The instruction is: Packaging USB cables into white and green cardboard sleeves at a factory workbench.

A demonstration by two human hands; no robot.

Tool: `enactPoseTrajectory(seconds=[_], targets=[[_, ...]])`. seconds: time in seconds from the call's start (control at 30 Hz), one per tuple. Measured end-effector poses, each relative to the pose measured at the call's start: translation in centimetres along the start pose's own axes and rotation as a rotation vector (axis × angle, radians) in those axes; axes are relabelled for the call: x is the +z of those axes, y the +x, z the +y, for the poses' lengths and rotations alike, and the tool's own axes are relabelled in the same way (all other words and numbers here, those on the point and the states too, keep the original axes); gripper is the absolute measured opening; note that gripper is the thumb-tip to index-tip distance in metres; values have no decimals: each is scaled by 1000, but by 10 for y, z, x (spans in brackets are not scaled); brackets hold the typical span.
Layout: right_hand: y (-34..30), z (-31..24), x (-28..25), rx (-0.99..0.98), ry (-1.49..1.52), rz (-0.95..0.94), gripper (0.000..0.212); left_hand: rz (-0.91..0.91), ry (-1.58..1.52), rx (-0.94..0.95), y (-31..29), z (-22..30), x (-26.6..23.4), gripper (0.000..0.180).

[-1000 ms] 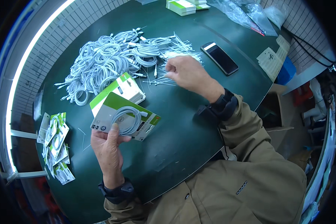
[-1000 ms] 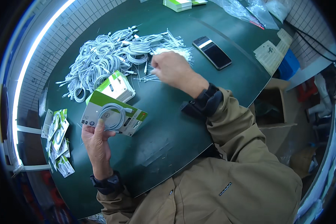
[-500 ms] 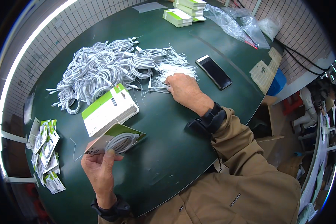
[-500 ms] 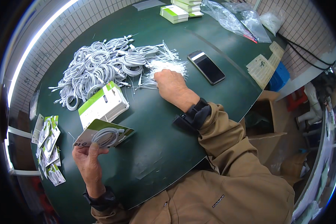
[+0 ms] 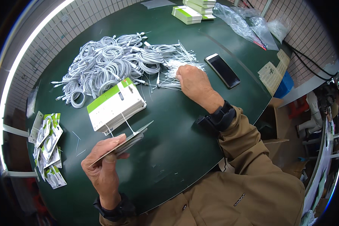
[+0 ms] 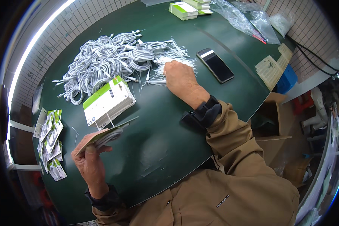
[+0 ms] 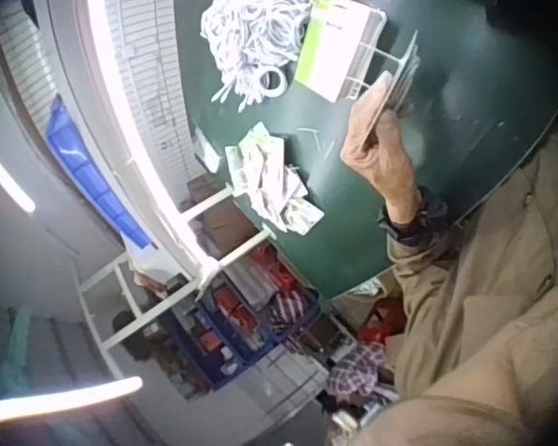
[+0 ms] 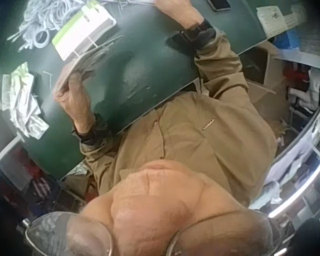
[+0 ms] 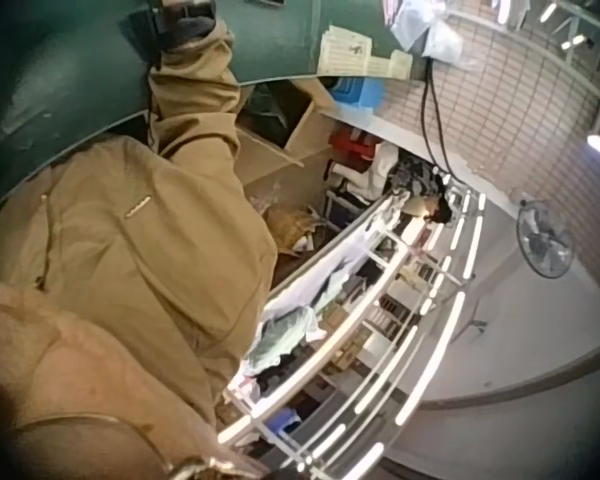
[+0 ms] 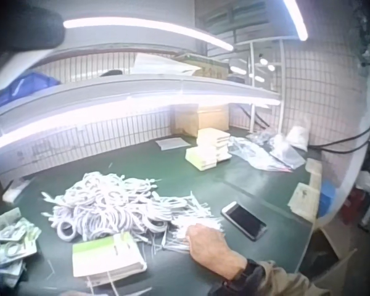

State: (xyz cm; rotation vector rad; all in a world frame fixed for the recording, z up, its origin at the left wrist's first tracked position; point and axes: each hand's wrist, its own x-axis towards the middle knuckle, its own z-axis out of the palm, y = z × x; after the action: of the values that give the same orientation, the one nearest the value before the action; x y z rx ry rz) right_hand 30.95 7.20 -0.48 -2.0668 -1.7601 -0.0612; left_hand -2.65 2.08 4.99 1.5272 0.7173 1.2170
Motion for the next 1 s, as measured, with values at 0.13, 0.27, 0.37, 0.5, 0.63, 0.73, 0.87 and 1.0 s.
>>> enactPoseTrajectory(seconds=[0.13,0.27,0.37,0.5,0.63,0.73,0.87,1.0], targets=[[-3,-2,-19,43,33,-91,14,78,81,238,3,-2,-6,36],[-3,1,-23,83,-33,-273,14,251,104,381,-1,-15,-18,44],[-1,4,-18,59,-18,-281,14,321,148,387,-3,-22,-29,49],[-3,3,-20,54,18,-248,11,380,173,385,-2,-29,-35,53],[-4,4,-22,3,-3,-160,11,411,251,382,0,-32,-30,55],[-4,8,-26,-9,114,115,10,417,293,383,1,-35,-28,55],[2,3,-37,118,424,157,11,395,326,391,-2,-39,-35,55],[3,0,-51,240,717,87,14,349,365,395,-1,-41,-42,54]])
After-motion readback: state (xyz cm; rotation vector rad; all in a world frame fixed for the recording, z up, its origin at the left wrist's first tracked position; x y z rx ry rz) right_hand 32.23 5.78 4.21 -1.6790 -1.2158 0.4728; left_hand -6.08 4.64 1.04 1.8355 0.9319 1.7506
